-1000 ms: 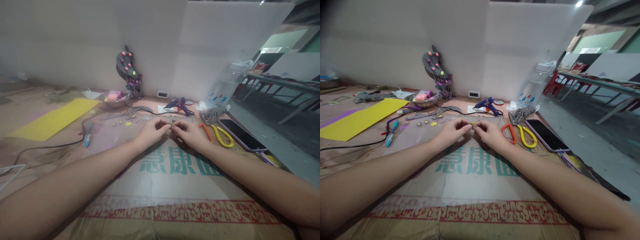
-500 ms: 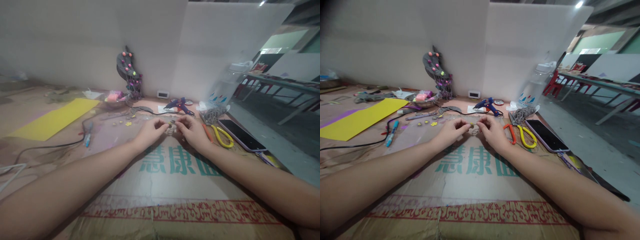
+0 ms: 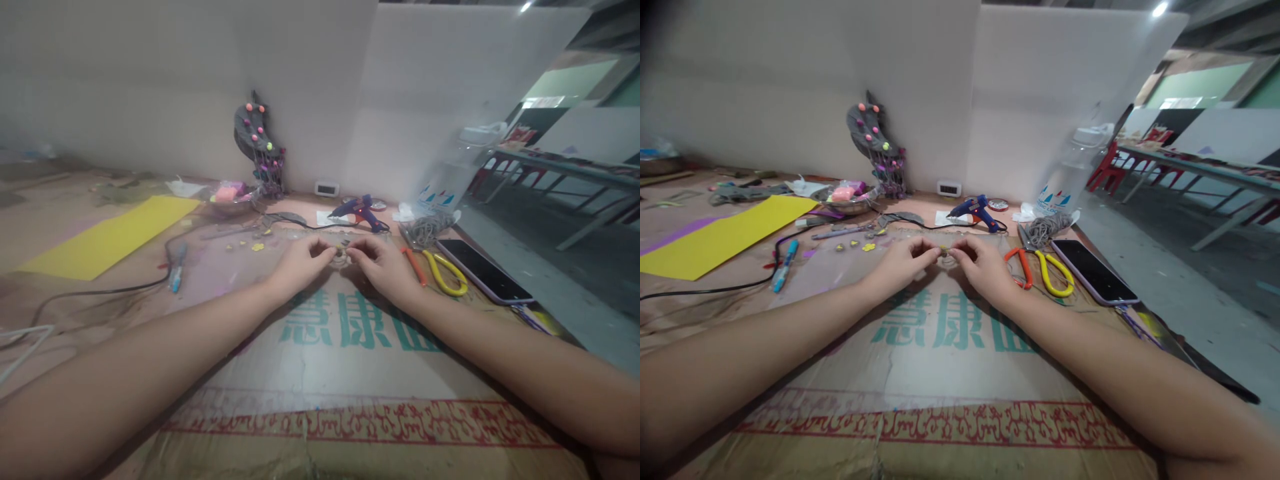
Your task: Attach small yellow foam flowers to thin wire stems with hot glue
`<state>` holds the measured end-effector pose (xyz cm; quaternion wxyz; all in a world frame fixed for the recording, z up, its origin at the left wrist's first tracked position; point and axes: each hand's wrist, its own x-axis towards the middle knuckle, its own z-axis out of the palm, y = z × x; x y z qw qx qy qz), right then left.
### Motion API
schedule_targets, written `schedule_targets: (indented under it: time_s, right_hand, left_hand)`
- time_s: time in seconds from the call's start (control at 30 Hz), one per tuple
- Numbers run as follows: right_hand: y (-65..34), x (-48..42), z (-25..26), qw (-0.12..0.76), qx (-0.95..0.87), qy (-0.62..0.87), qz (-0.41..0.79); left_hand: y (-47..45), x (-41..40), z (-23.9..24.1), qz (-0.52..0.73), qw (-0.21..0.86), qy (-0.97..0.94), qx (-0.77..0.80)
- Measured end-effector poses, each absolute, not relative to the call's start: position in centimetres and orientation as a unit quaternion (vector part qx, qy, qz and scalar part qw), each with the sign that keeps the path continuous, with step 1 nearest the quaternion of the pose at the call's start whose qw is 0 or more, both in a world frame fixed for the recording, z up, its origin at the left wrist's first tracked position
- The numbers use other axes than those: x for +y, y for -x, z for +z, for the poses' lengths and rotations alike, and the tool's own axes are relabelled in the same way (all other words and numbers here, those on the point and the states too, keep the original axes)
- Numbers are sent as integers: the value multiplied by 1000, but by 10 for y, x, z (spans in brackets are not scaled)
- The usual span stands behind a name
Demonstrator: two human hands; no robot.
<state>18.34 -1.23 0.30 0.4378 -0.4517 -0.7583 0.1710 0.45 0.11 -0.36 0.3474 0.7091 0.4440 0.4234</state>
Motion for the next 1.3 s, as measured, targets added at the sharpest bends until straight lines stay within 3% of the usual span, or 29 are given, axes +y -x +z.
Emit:
schedule_targets:
  time_s: [0.43, 1.0, 1.3]
  right_hand:
    - [-182, -12, -3, 472, -706, 431, 303]
    - [-178, -14, 0, 452, -685, 442, 361]
    - [-177, -14, 0, 443, -685, 424, 394]
  left_hand:
    - [-7, -3, -2, 384, 377, -729, 423]
    - [-7, -4, -1, 400, 393, -723, 403]
    - [-5, -3, -3, 398, 323, -761, 397]
